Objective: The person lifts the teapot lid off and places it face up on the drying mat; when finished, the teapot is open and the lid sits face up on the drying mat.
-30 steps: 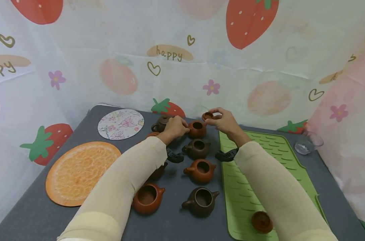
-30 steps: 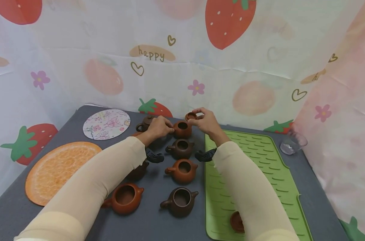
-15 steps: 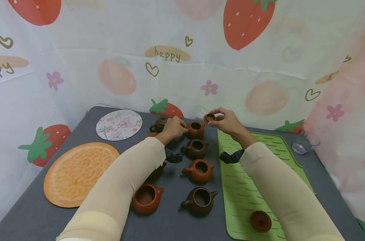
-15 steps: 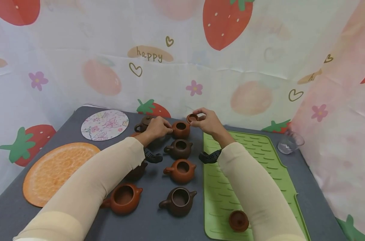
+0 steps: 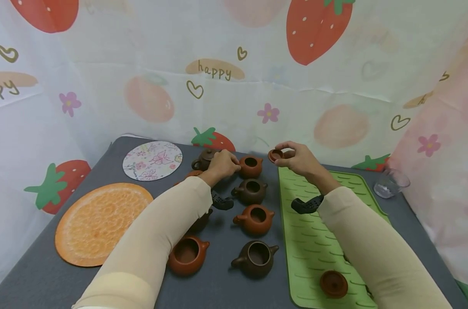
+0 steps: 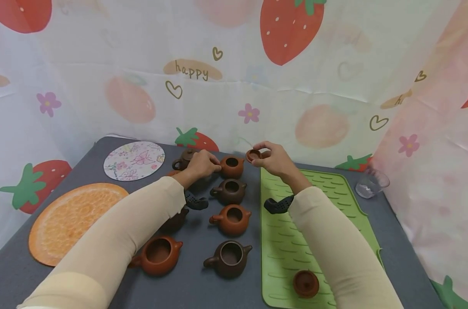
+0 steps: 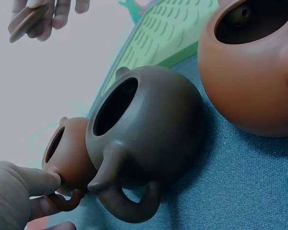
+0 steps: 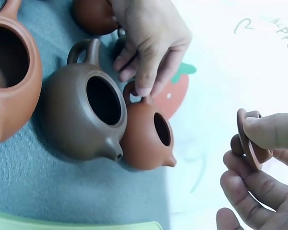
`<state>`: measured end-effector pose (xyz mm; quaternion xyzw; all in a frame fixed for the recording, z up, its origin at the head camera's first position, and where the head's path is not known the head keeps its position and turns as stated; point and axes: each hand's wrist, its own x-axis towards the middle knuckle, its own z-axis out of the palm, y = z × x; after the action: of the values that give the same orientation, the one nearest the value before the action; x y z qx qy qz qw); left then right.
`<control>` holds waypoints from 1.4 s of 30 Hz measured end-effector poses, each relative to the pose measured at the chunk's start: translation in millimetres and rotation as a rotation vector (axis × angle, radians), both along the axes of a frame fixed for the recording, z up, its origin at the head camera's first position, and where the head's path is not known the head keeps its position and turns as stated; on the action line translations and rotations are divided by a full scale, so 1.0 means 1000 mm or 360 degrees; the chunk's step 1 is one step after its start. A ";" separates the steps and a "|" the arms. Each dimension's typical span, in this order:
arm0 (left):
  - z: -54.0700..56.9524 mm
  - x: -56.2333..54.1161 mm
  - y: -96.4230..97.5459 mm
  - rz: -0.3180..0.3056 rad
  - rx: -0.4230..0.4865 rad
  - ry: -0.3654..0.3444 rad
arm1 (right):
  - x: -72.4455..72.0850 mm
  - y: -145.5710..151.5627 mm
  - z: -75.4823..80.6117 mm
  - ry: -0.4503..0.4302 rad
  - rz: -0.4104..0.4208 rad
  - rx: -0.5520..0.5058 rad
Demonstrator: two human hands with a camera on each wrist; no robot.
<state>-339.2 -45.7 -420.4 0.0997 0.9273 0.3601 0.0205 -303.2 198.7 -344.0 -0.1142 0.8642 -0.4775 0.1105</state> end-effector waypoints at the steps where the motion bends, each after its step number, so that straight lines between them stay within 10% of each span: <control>1: 0.000 0.000 0.000 0.0002 -0.0001 -0.0001 | 0.001 0.002 0.001 -0.0001 -0.0001 0.0009; 42: 0.002 0.001 0.002 0.0024 -0.0021 -0.0003 | 0.018 0.077 -0.007 -0.0163 0.0092 0.0190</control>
<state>-338.4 -43.4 -418.7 0.0924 0.9304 0.3542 0.0193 -285.6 276.0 -350.7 -0.1077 0.8807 -0.4269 0.1748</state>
